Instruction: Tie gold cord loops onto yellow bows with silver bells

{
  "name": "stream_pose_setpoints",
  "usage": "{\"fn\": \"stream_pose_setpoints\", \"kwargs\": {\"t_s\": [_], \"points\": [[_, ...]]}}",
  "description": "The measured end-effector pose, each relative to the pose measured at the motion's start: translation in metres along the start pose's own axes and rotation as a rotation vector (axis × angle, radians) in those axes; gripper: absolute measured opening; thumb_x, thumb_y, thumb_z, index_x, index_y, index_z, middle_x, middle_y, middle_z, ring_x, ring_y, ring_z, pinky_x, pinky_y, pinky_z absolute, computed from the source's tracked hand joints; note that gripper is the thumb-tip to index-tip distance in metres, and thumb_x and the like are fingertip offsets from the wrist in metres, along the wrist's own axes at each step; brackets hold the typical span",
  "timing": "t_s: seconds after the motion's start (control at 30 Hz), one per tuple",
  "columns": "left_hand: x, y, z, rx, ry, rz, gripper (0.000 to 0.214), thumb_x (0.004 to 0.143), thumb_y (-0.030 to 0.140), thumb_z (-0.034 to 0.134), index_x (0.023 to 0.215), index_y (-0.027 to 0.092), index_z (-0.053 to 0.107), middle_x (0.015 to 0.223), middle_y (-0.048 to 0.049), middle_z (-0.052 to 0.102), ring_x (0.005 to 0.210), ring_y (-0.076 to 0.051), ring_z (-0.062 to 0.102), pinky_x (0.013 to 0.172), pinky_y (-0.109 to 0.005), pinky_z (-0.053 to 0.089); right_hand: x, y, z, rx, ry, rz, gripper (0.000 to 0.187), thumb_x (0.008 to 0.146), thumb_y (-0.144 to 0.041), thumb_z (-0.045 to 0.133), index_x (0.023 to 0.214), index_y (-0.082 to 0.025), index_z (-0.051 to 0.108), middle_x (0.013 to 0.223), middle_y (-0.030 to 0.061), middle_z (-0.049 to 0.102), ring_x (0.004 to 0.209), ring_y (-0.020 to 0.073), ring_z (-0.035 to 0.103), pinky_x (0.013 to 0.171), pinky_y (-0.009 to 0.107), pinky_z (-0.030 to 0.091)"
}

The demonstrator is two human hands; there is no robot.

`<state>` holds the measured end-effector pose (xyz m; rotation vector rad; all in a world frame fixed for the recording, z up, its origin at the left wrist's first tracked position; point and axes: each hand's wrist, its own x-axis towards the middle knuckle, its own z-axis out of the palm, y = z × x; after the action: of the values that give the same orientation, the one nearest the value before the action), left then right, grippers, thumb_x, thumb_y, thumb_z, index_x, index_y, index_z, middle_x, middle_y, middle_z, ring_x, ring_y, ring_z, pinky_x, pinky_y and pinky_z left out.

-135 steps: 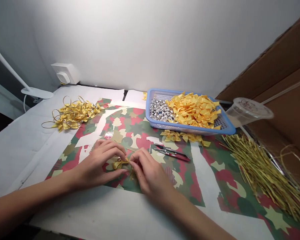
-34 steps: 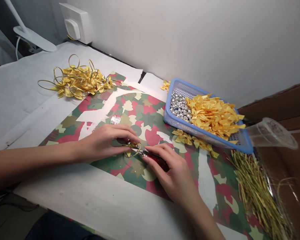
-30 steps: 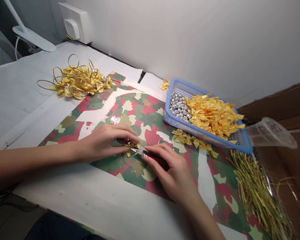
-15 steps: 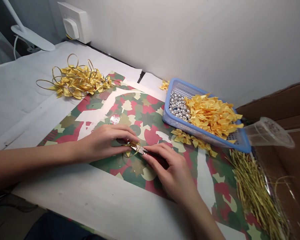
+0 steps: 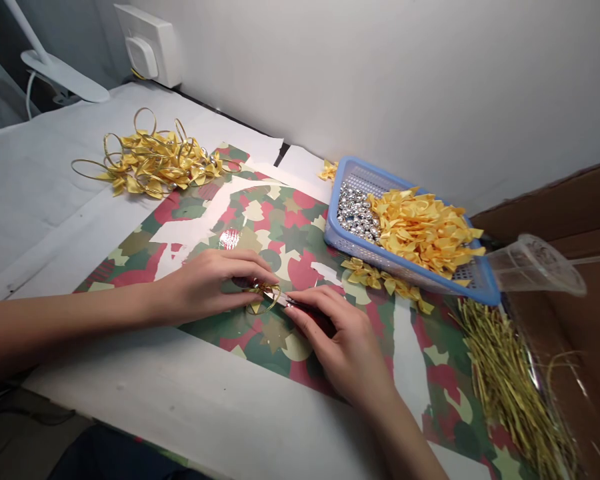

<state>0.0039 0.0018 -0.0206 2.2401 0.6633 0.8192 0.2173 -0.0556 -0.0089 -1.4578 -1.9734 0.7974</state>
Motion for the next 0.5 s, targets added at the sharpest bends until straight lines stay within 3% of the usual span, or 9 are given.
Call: {"fn": "stream_pose_setpoints", "kwargs": {"t_s": [0.5], "points": [[0.0004, 0.0002, -0.0007, 0.011, 0.0, -0.005, 0.019, 0.08, 0.004, 0.06, 0.095, 0.013, 0.067, 0.089, -0.0064, 0.068, 0.076, -0.014, 0.063, 0.067, -0.023, 0.051, -0.0012, 0.0018, 0.0007, 0.001, 0.003, 0.002, 0.012, 0.089, -0.027, 0.057, 0.093, -0.023, 0.067, 0.085, 0.0012, 0.068, 0.076, 0.0142, 0.062, 0.065, 0.022, 0.049]]}}
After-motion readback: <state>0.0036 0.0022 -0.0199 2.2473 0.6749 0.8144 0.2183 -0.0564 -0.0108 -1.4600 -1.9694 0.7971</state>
